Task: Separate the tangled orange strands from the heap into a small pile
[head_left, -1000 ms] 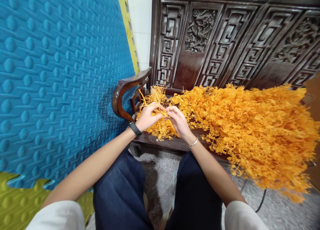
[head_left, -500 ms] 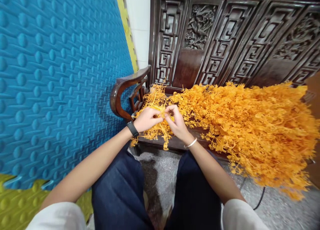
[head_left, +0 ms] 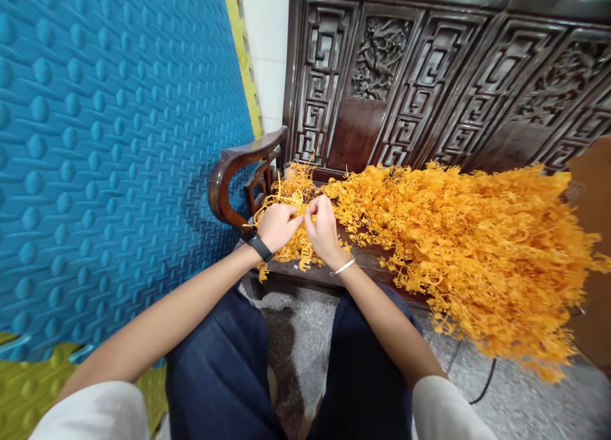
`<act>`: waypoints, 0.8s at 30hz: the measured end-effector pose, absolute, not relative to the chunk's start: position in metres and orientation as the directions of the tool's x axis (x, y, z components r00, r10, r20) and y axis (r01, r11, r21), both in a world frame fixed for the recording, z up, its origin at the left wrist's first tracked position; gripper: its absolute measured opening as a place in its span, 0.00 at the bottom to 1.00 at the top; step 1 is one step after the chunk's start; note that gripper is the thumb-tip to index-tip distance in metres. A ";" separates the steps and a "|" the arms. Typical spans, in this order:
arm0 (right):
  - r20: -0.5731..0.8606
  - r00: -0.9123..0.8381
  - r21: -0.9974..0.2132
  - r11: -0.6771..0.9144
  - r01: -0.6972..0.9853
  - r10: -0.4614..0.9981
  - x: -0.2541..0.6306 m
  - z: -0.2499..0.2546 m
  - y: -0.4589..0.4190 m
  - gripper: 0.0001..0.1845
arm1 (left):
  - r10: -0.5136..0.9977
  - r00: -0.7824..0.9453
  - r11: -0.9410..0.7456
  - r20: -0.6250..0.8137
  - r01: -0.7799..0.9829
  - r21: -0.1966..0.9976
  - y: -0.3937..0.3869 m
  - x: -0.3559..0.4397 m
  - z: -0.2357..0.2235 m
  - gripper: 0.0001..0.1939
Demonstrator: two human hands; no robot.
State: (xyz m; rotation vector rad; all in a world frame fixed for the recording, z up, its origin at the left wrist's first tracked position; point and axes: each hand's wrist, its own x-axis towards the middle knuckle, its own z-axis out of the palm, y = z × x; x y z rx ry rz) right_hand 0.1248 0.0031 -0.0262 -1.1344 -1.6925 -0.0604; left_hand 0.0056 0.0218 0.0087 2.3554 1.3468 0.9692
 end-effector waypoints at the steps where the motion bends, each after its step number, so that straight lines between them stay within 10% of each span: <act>1: 0.764 -0.007 -0.438 0.526 0.729 0.645 0.126 -0.026 0.006 0.07 | 0.842 0.340 -0.528 0.419 0.681 0.508 0.022 0.006 0.008 0.17; 5: 0.737 0.178 -0.485 0.326 0.811 0.652 0.162 -0.025 0.029 0.08 | 0.875 0.299 -0.470 0.382 0.716 0.516 0.013 0.004 0.010 0.19; 11: 0.404 0.234 -0.839 0.256 0.481 0.884 0.237 -0.040 0.058 0.10 | 0.832 0.349 -0.554 0.431 0.566 0.611 0.008 -0.005 0.012 0.18; 24: 0.246 -0.075 -0.675 0.226 0.702 0.966 0.215 -0.063 0.064 0.05 | 0.905 0.352 -0.253 0.240 -0.011 0.967 0.026 -0.009 0.012 0.13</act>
